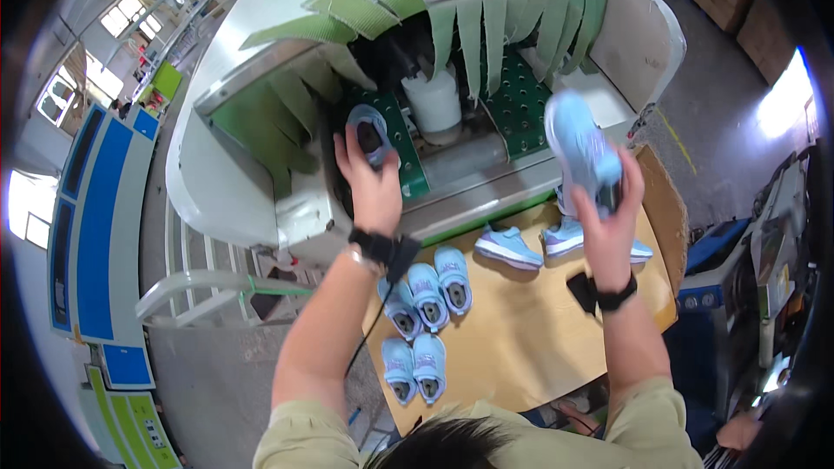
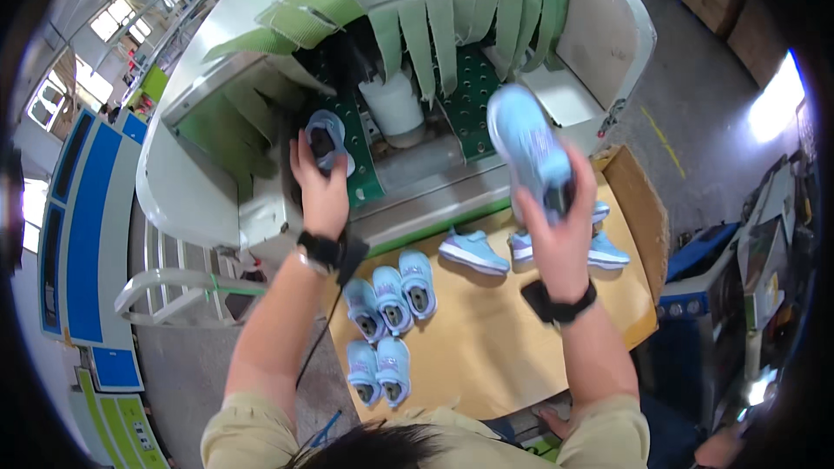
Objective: The recorder is seen inspecting blue children's shoes, checking for defects and placing them on a conveyor belt.
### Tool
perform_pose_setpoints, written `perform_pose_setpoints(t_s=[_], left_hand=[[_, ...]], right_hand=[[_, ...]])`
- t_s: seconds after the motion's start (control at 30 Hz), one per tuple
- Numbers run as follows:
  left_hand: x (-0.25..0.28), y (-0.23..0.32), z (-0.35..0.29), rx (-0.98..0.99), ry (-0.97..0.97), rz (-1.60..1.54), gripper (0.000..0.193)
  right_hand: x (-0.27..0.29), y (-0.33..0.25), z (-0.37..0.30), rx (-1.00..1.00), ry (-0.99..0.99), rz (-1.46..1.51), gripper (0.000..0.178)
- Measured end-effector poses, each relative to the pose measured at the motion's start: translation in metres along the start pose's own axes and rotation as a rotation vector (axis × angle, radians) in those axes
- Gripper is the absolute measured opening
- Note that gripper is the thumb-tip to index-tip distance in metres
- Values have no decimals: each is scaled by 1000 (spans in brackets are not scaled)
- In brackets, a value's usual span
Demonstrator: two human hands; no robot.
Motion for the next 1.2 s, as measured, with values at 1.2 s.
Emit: perform_pose_setpoints(t_s=[1.2], left_hand=[[88,-64,-223,-147,-371,369,46]], right_hand=[[101,26,-270,-548,-426,-252,52]])
Point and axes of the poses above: each hand's wrist, its own z-axis towards the middle knuckle, its own x-axis out of the back of the hand, y = z × x, the point moved 1 cm from there along z, towards the middle knuckle, and after that the axes turned 9 degrees about y, right-handed, at the moved point
